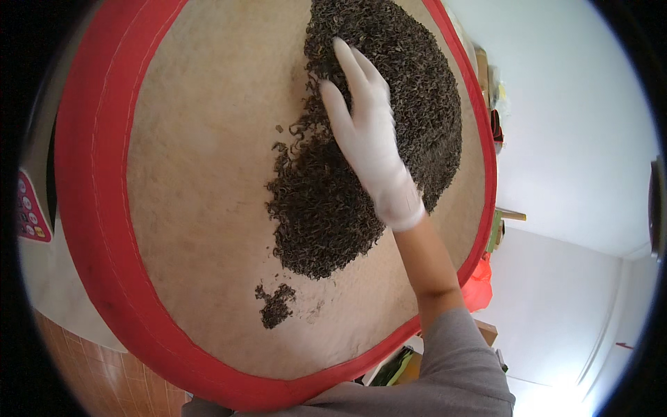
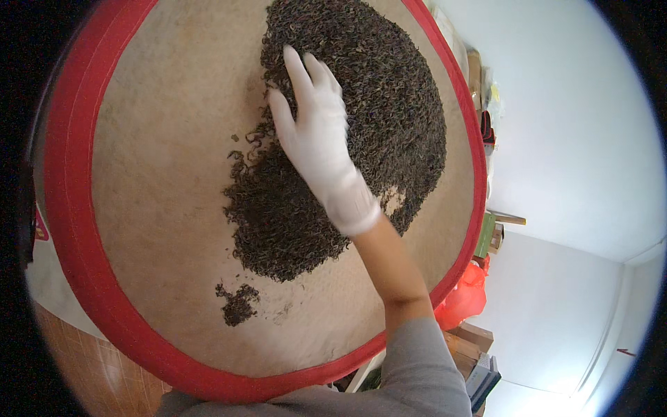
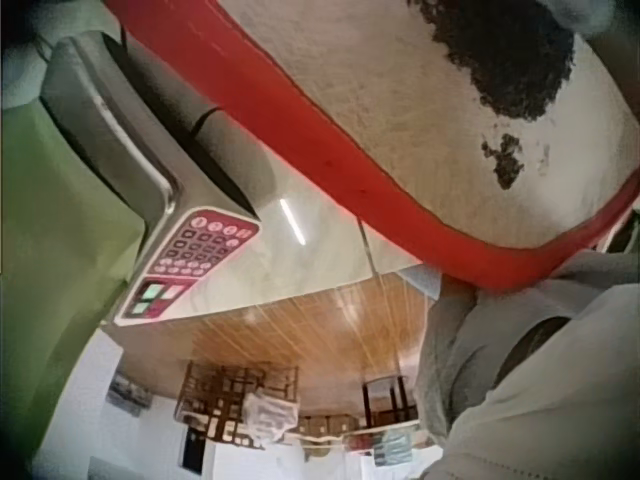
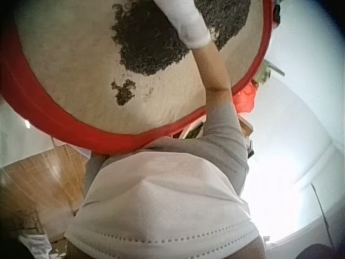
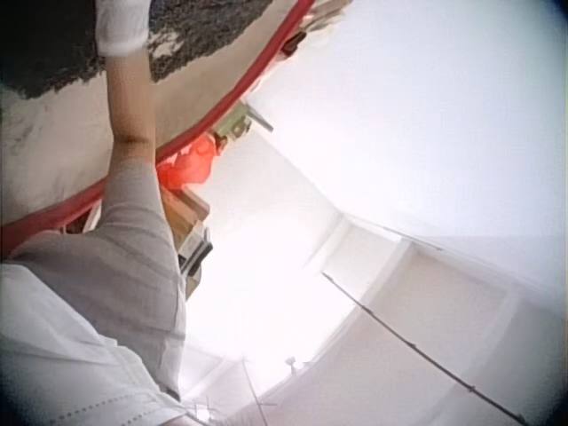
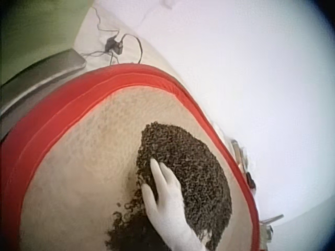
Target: The person sorts dried tea leaves by hand on a large flat tray, picking out stems and debris, then transfers the sorted leaves into a green bag and weighs it on a digital scale.
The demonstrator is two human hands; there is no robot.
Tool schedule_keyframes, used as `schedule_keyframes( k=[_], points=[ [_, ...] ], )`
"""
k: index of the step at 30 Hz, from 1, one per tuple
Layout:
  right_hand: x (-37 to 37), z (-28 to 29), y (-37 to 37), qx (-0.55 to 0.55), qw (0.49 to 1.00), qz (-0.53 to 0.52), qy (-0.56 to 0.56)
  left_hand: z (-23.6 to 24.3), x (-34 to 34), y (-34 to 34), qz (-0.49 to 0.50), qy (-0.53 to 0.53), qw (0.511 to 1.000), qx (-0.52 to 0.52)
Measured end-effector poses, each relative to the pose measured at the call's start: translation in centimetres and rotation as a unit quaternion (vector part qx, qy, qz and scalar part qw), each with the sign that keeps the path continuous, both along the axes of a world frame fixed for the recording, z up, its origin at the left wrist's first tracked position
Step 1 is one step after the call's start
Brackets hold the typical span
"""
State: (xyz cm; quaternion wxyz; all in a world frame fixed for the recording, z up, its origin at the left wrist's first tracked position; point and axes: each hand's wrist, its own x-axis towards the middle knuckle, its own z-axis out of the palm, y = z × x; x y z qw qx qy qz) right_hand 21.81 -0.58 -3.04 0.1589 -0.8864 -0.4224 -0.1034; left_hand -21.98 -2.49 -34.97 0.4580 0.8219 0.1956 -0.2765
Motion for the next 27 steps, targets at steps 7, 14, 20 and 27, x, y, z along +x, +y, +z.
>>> schedule_keyframes(
  k=[7,14,20,27],
  points=[
    [0.5,-1.9,0.8,-0.128,0.992,-0.005,-0.007,-0.5,0.9,0.8,0.000,-0.019,0.999,0.037],
    [-3.0,-0.6,-6.9,-0.099,0.990,0.069,0.072,-1.9,2.5,1.9,-0.001,-0.066,0.994,0.084],
    [-6.8,1.8,-12.9,-0.017,0.975,0.050,0.214,-2.5,1.7,3.8,0.015,-0.104,0.988,0.115],
    [-11.9,5.6,-17.2,0.111,0.852,-0.058,0.508,2.9,-4.6,8.3,-0.005,-0.351,0.912,0.212]
  ],
)
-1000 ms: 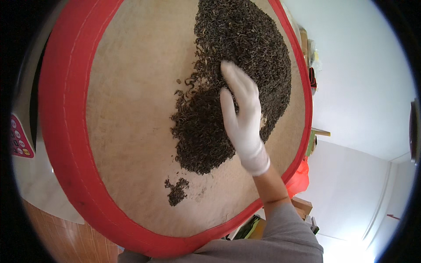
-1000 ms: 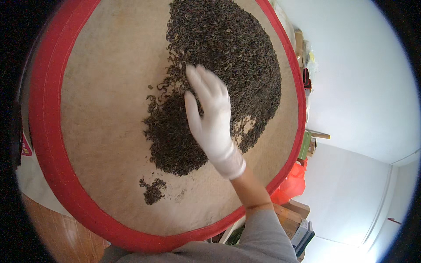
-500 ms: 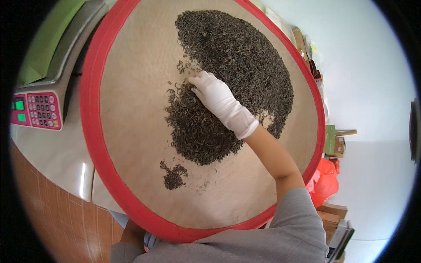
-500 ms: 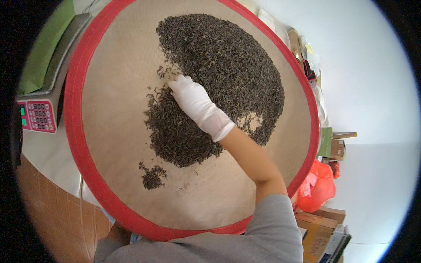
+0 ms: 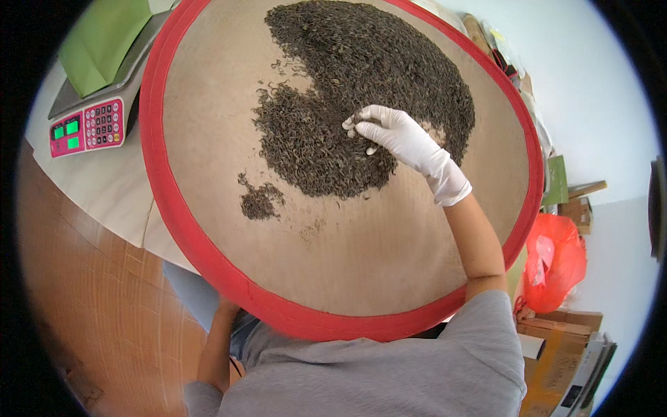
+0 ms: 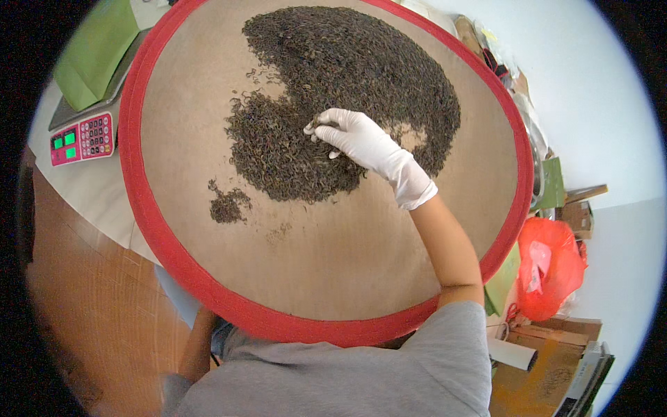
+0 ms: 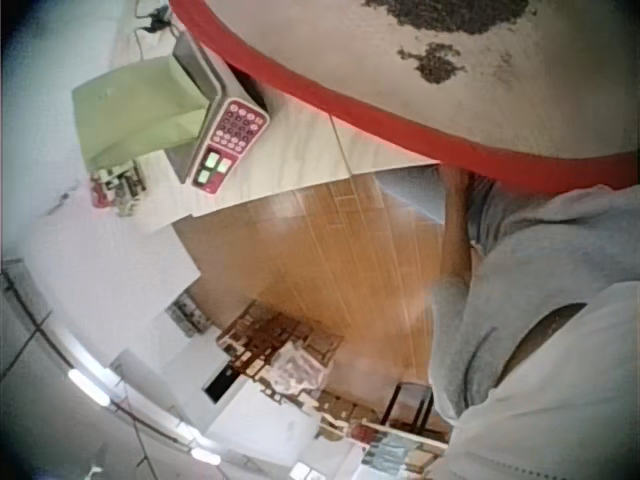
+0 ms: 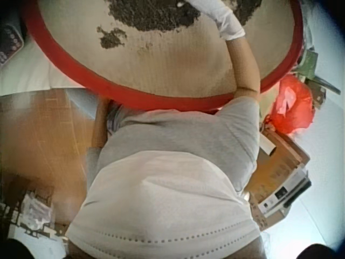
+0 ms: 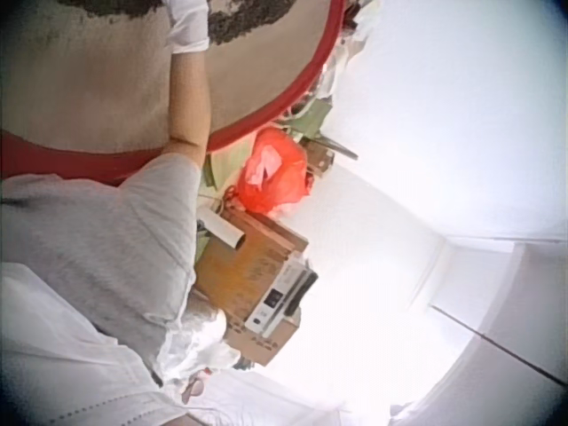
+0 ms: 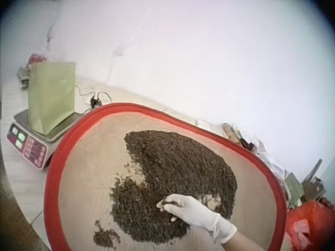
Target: The person sorts dried tea leaves by hand on a large flat tray, picking out stems and debris, then transfers the sorted leaves into a green bag and weighs it on a digital scale.
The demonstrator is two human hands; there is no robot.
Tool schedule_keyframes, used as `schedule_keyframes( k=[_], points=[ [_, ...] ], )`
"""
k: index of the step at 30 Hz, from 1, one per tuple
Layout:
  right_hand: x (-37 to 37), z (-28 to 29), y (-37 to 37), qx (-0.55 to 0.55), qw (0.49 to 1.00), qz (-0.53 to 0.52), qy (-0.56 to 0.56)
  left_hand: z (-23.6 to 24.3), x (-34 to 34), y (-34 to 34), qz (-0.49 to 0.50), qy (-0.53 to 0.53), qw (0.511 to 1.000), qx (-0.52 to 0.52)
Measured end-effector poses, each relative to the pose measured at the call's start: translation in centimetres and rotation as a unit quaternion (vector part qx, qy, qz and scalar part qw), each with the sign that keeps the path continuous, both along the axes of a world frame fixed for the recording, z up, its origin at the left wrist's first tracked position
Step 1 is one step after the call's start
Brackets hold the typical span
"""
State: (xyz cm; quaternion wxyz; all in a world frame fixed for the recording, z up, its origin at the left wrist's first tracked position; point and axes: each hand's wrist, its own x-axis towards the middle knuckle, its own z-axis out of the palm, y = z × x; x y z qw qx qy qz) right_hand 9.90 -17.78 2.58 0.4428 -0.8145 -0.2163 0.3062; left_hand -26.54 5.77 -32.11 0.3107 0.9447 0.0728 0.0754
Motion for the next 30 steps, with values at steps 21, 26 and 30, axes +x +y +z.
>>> schedule_keyframes(
  k=[21,26,30],
  points=[
    [-3.5,-5.0,-6.5,0.392,0.844,-0.058,0.361,42.2,24.9,-9.0,-0.179,-0.104,0.935,-0.289],
    [-4.1,-4.6,-7.4,0.357,0.902,-0.039,0.238,38.0,30.6,-10.4,-0.162,0.003,0.937,-0.310],
    [-3.7,-3.8,-8.2,0.295,0.929,-0.080,0.210,34.7,29.7,-8.3,-0.130,0.036,0.946,-0.296]
  ],
)
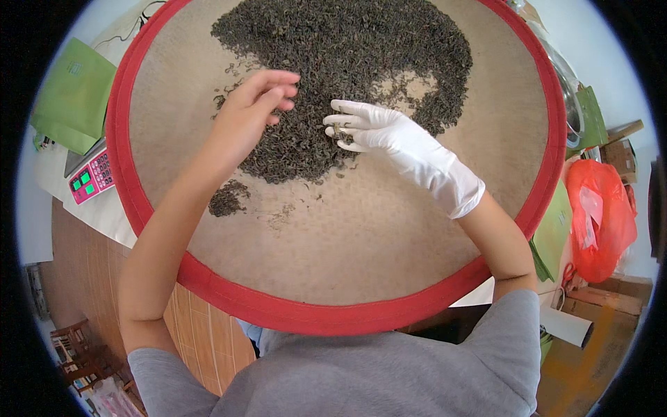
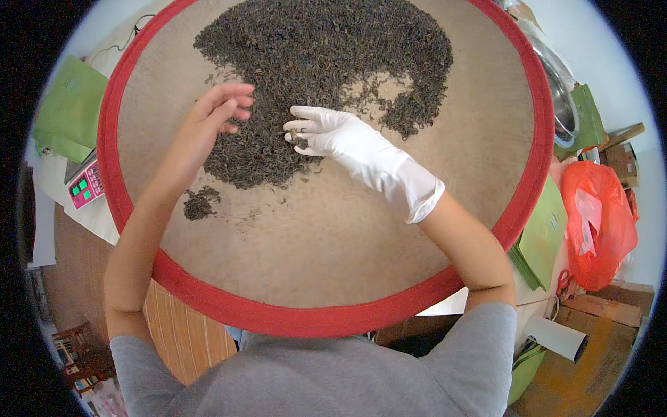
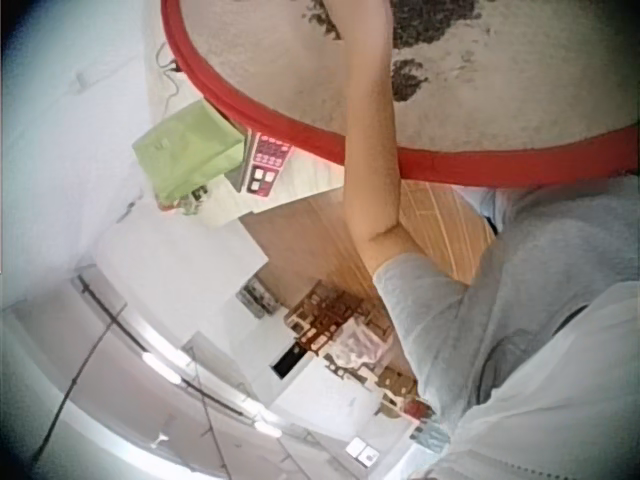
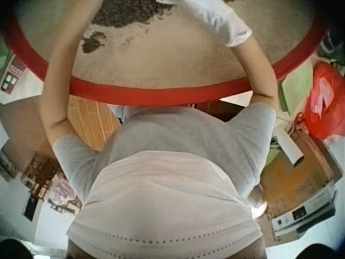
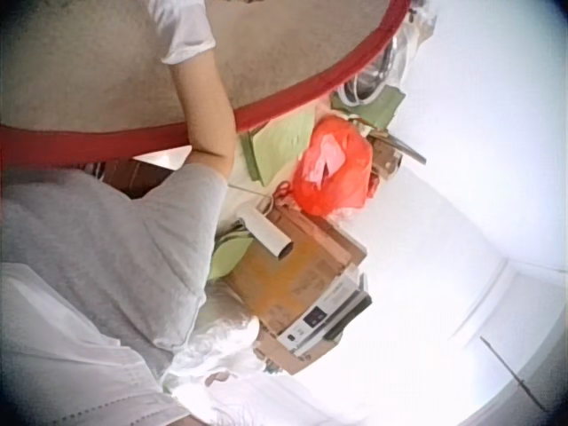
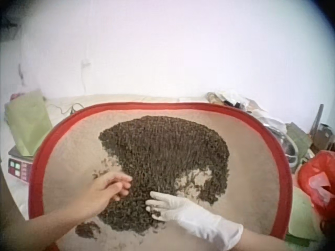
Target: The person sorts dried tea leaves by hand on a large flat tray, picking out stems and debris, then transfers the sorted leaves into a green bag and weighs it on a digital scale.
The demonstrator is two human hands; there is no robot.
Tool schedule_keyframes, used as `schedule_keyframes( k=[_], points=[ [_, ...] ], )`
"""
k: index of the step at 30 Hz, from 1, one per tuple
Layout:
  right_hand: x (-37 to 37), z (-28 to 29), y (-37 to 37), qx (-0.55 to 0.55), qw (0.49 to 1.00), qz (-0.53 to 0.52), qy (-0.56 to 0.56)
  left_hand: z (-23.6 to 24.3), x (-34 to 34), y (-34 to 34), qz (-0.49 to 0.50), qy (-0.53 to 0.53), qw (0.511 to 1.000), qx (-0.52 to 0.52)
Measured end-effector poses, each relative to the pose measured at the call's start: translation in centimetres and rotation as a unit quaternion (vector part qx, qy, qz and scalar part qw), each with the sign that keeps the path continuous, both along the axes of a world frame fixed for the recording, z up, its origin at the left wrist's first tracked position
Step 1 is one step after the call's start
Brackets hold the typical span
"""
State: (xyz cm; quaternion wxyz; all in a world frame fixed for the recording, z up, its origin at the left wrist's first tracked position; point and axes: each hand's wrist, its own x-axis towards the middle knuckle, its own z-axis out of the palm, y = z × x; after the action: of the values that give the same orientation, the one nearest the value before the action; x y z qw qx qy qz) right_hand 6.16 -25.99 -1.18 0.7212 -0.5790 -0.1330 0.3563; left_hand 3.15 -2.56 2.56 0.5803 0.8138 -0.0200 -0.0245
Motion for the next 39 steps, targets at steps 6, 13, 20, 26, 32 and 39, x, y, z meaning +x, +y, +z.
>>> schedule_keyframes(
  k=[6,13,20,26,32,39],
  points=[
    [0.5,1.3,0.0,-0.132,0.965,-0.055,-0.222,-3.0,-0.8,2.9,0.071,-0.010,0.996,-0.056],
    [1.0,0.3,-0.5,-0.345,0.783,-0.145,-0.496,-2.0,-1.8,2.0,0.016,-0.051,0.995,-0.085],
    [-1.8,0.4,1.1,-0.447,0.683,0.022,-0.577,-2.9,-2.7,2.1,0.007,-0.038,0.995,-0.097],
    [-1.7,-2.8,1.8,-0.453,0.592,0.031,-0.666,-2.5,-3.0,2.1,0.000,-0.041,0.993,-0.109],
    [-1.3,-2.4,1.8,-0.439,0.635,0.024,-0.635,-2.7,-3.1,2.3,0.006,-0.054,0.994,-0.093],
    [-1.6,-0.9,1.7,-0.424,0.671,0.027,-0.608,-3.6,-2.9,2.4,0.005,-0.047,0.995,-0.089]
  ],
)
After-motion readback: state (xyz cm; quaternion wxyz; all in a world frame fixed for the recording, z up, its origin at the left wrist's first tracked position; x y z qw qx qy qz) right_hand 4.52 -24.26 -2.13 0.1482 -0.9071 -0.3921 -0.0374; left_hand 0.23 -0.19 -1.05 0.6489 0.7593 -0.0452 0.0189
